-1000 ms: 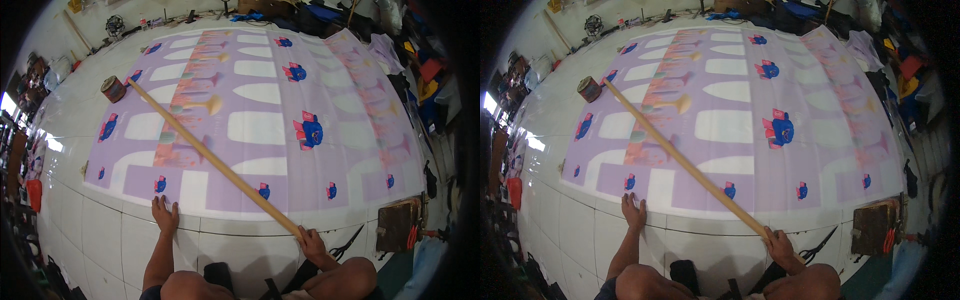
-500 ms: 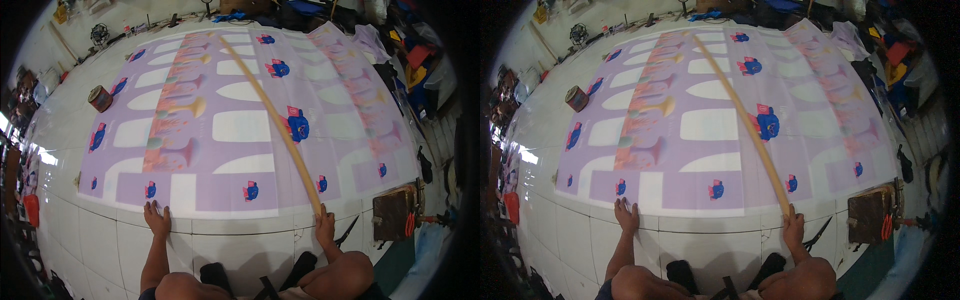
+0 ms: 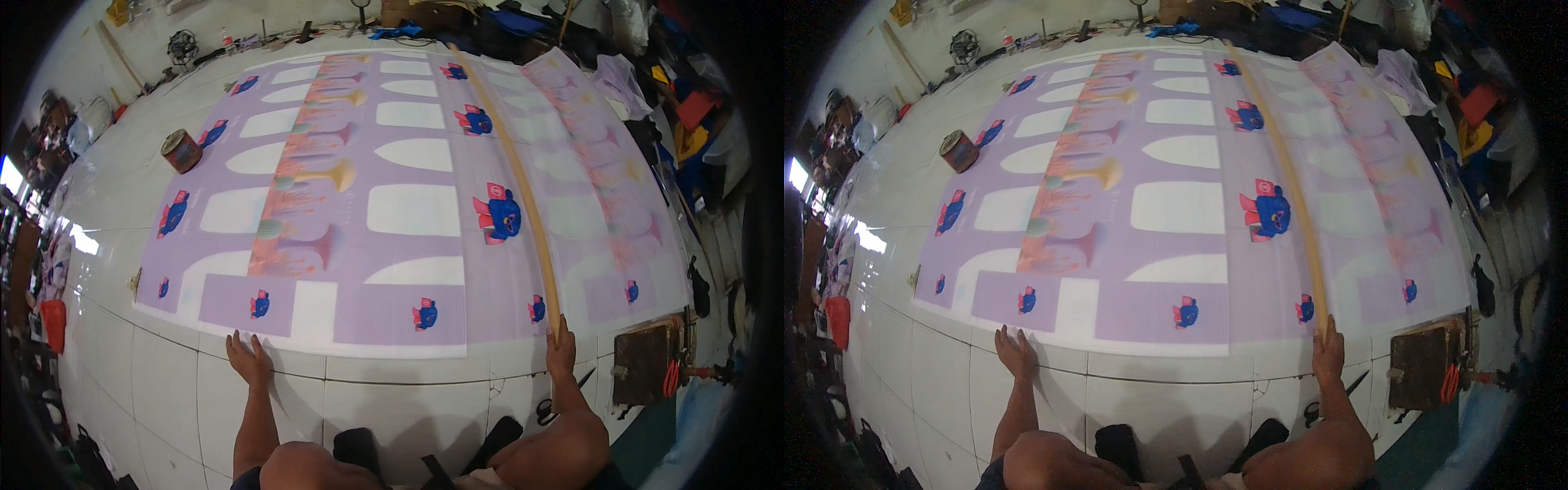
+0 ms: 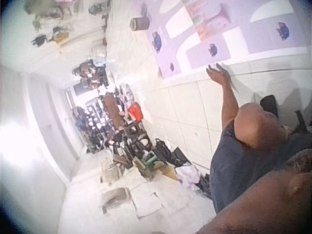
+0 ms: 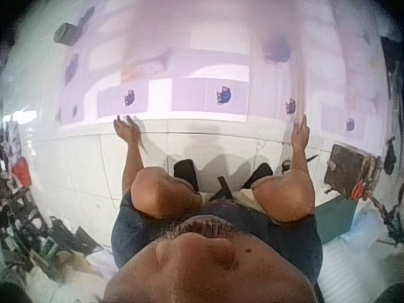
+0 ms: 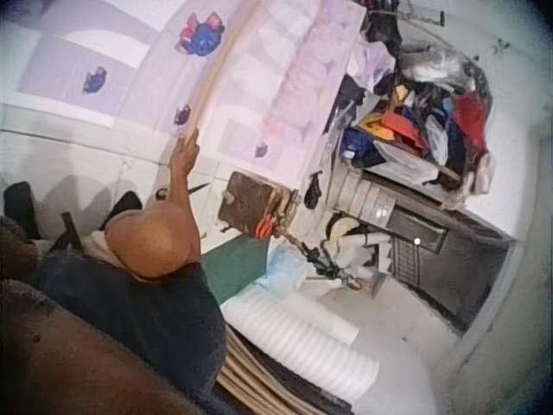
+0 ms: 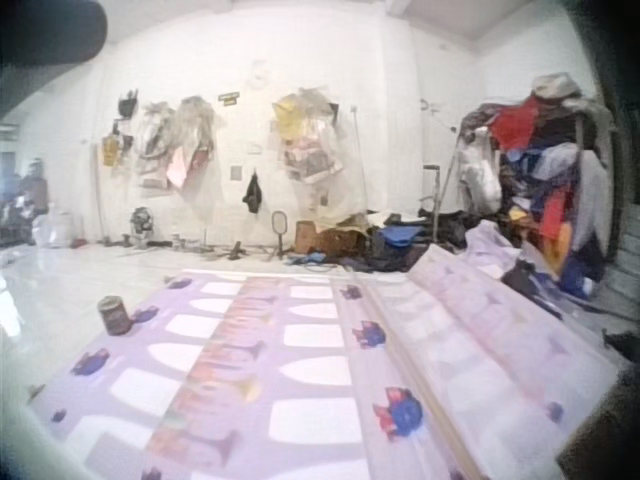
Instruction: The person uses a wooden pole to flatten a large printed fabric sheet on the floor, cuts along a vertical line with shears, and then uses a heavy metal weight and a plastic squeegee tool to smooth and align the fabric edge.
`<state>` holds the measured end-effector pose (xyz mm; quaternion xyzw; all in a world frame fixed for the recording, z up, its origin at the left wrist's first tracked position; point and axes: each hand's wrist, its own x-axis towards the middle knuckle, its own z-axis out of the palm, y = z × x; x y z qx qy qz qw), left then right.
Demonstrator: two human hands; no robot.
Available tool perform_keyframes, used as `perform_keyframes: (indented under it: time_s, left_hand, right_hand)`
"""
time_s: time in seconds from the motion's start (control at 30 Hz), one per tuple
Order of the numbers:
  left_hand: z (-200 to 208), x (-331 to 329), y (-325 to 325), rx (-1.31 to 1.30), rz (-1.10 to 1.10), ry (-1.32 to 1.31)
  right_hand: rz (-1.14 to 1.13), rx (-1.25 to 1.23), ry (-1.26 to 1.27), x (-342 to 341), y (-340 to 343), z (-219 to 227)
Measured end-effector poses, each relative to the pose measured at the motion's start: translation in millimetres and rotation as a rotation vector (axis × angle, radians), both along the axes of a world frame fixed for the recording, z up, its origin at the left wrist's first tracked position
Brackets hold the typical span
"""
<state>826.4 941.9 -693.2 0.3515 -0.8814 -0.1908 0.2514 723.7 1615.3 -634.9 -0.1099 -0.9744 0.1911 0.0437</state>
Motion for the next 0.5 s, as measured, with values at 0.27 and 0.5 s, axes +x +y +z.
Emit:
perform_keyframes:
  time_s: [0.27,0.5]
  left_hand:
    - [5,9,-2,-0.114,0.026,-0.118]
    - [-8,-2,10,-0.076,0.037,-0.151]
  right_hand:
    - [0.499,-0.075,-0.086,-131,-152,85]
    - [0.586,0.083,-0.125,-176,-281,24]
